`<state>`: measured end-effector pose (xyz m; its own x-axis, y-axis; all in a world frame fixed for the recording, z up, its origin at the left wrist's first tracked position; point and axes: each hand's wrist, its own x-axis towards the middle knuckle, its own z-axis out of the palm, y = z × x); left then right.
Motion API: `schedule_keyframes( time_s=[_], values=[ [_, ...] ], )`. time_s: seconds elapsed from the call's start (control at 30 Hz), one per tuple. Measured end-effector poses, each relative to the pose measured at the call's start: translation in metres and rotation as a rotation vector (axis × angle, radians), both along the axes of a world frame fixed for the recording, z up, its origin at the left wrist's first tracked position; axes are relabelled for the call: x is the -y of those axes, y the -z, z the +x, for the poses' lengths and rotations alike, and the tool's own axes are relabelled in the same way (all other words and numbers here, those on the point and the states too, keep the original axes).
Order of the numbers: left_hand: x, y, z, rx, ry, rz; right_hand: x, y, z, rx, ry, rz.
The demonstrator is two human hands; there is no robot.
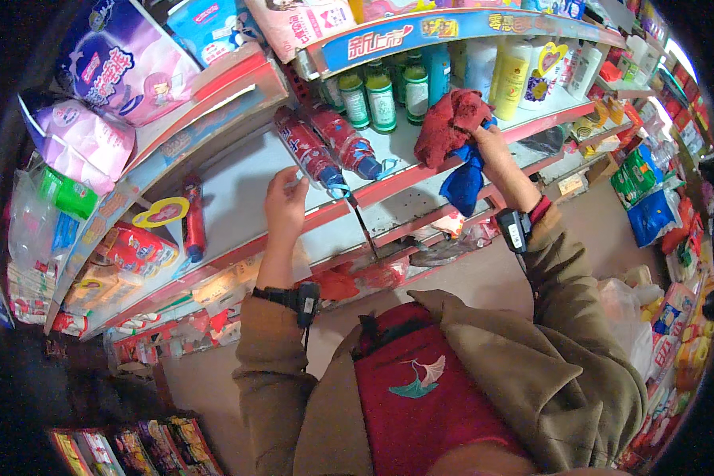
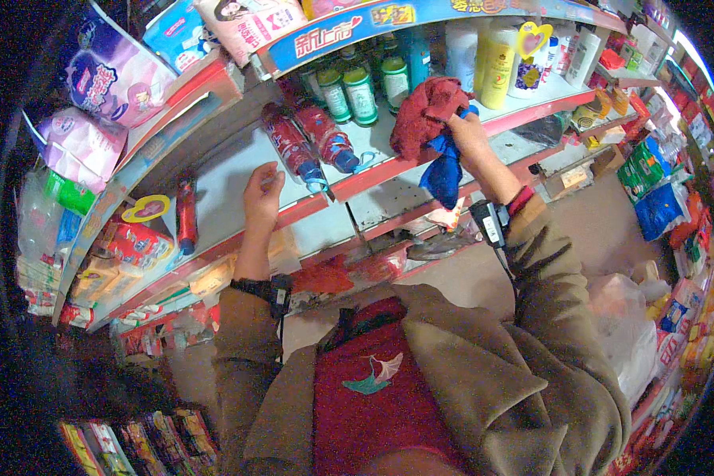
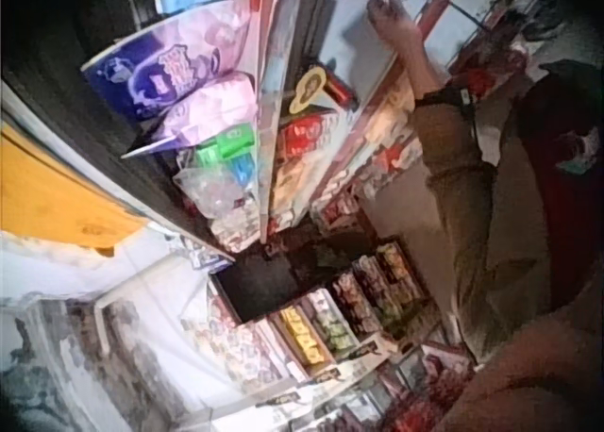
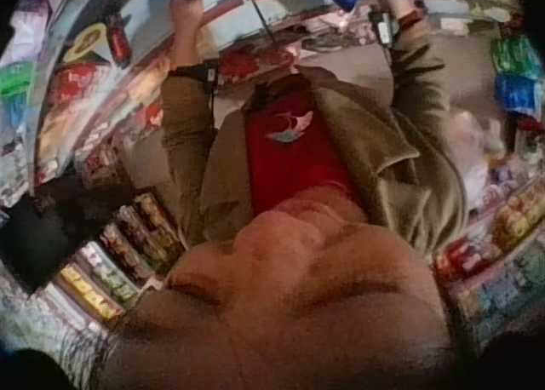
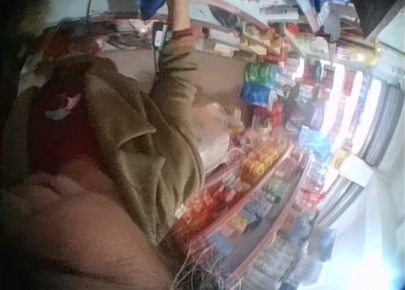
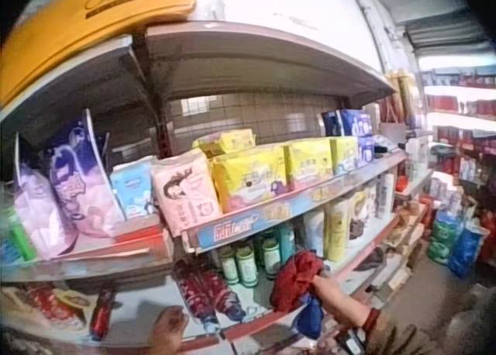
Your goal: The person wipes a store shelf with a red cloth, then picks up and wipes several packaged snack items and green cylindrical containers with a blue cloth. Each item is wiped and returned to the shelf in sequence.
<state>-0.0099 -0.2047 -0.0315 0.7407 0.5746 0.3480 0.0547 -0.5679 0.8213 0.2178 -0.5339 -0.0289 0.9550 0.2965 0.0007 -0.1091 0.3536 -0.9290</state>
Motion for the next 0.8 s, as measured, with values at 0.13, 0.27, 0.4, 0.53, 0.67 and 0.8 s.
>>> schedule_keyframes(
  time_s=[0.13,0.27,0.4,0.53,0.67,0.8],
  values=[
    [-0.005,0.003,0.021,-0.148,-0.124,0.116,0.001,-0.005,0.002,-0.058,-0.03,-0.156],
    [-0.008,0.002,0.044,-0.18,-0.098,0.13,0.008,-0.004,-0.023,-0.106,-0.048,-0.127],
    [-0.003,-0.007,0.061,-0.194,-0.116,0.103,0.021,-0.005,-0.05,-0.089,-0.078,-0.048],
    [0.005,-0.017,0.074,-0.35,-0.174,0.131,0.042,0.011,-0.082,-0.19,-0.012,-0.013],
    [0.003,-0.017,0.086,-0.444,-0.158,0.128,0.066,0.035,-0.106,-0.336,-0.024,0.02],
    [-0.015,0.005,0.102,-0.397,-0.209,0.102,0.089,0.052,-0.126,-0.417,-0.101,0.156]
  ],
)
